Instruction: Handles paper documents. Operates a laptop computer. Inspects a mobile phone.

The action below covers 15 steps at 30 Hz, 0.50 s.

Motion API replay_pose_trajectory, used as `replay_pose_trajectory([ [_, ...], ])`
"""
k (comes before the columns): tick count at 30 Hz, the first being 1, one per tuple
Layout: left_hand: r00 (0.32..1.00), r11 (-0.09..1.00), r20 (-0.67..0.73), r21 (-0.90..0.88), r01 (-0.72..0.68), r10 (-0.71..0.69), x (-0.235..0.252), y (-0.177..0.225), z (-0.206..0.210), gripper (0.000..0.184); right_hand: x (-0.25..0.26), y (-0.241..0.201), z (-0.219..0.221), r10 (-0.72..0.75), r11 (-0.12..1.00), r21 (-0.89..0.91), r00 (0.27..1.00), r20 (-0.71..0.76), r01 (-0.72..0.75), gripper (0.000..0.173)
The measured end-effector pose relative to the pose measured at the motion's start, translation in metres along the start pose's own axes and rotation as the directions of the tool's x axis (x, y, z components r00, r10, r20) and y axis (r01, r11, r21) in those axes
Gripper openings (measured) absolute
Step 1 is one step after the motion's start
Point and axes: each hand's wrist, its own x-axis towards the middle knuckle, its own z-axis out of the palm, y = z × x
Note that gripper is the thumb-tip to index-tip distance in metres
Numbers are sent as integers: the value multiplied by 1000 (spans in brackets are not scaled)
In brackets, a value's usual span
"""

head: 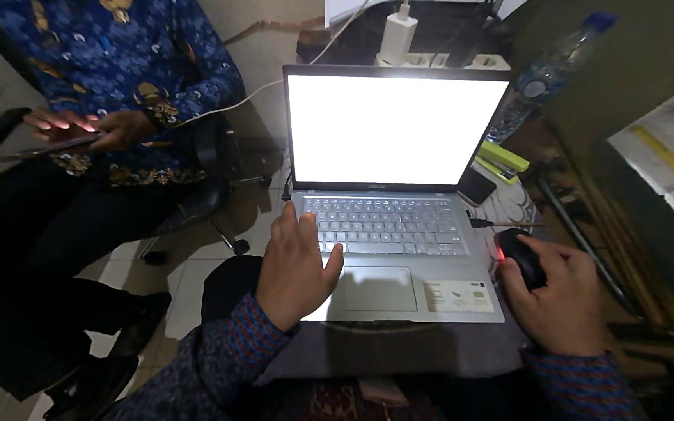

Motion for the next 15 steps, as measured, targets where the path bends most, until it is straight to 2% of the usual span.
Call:
replay_pose_trajectory([
  [15, 1000, 1000, 23, -13, 6, -6, 0, 1, -1, 75, 1, 3, -1, -39, 999, 9, 998, 51, 39, 55],
])
